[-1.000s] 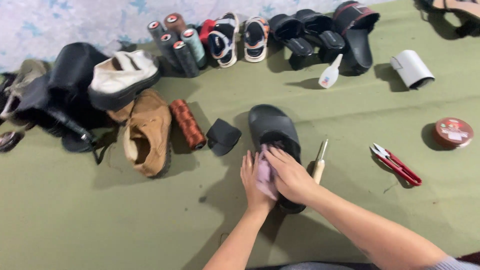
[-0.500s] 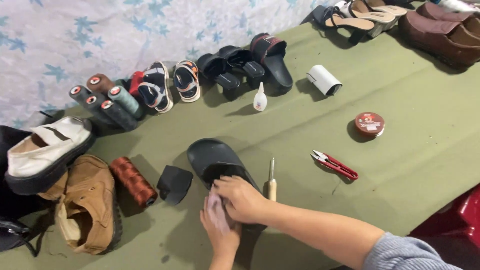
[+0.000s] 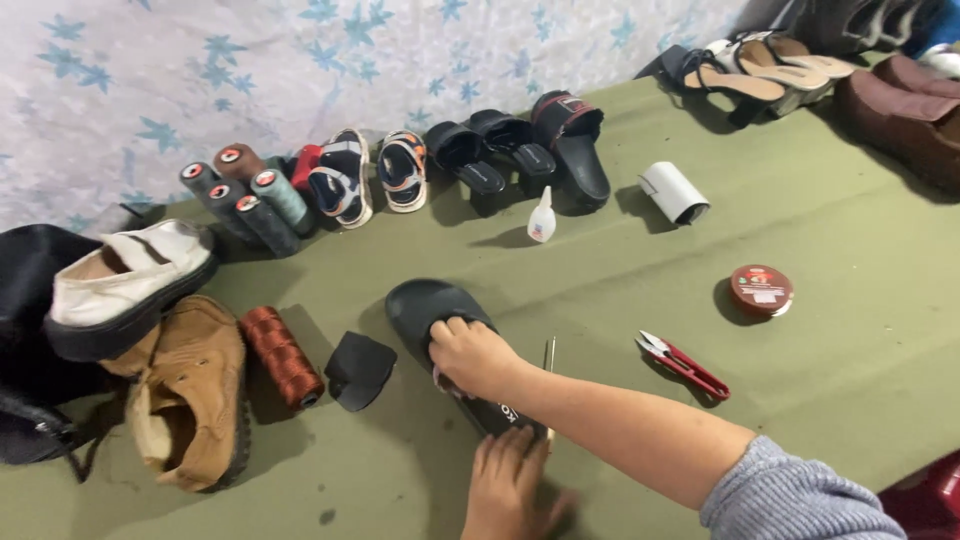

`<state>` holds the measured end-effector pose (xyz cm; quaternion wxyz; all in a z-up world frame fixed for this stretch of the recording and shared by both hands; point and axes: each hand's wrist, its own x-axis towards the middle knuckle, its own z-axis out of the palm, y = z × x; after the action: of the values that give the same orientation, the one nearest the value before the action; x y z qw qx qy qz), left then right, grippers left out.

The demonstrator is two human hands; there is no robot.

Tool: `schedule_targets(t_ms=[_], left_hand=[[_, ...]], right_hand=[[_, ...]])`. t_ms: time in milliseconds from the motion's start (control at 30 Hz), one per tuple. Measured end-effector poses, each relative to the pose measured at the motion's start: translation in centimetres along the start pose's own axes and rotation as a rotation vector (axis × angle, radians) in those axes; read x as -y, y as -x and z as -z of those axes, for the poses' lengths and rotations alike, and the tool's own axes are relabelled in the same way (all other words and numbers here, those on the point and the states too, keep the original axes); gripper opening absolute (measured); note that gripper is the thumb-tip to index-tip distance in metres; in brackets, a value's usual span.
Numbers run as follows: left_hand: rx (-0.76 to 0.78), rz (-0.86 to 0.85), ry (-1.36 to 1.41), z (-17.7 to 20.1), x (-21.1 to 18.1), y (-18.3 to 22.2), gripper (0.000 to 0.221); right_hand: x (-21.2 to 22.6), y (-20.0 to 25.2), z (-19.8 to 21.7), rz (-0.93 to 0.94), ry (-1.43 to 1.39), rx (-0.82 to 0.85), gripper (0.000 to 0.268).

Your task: Cleaning a black sandal using a cloth and a small tool on a repair bench.

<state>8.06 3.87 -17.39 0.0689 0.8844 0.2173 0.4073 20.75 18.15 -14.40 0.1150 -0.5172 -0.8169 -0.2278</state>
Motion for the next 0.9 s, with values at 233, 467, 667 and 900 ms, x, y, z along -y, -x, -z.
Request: schedule_targets(t_ms=[233, 467, 667, 900], left_hand=[[0.082, 0.268, -0.071, 0.2, 1.7, 0.3, 0.024], [-0.060, 0.123, -0.081, 1.8, 1.0, -1.9, 0.016], [-0.007, 0.058, -0.133, 0.7, 1.3, -0.4, 0.024], [-0.042, 0.134, -0.171, 1.4, 0.8, -0.8, 0.021]], right_hand=[[1.5, 0.0, 2.0, -0.203, -0.115, 0.386, 0.029], [1.3, 5.3, 5.0, -0.016, -0.030, 0.408, 0.042], [-0.6, 0.6, -1.7, 0.038, 0.251, 0.058, 0.018], [0.5, 0.3, -0.1, -0.169, 0.115, 0.593, 0.017]])
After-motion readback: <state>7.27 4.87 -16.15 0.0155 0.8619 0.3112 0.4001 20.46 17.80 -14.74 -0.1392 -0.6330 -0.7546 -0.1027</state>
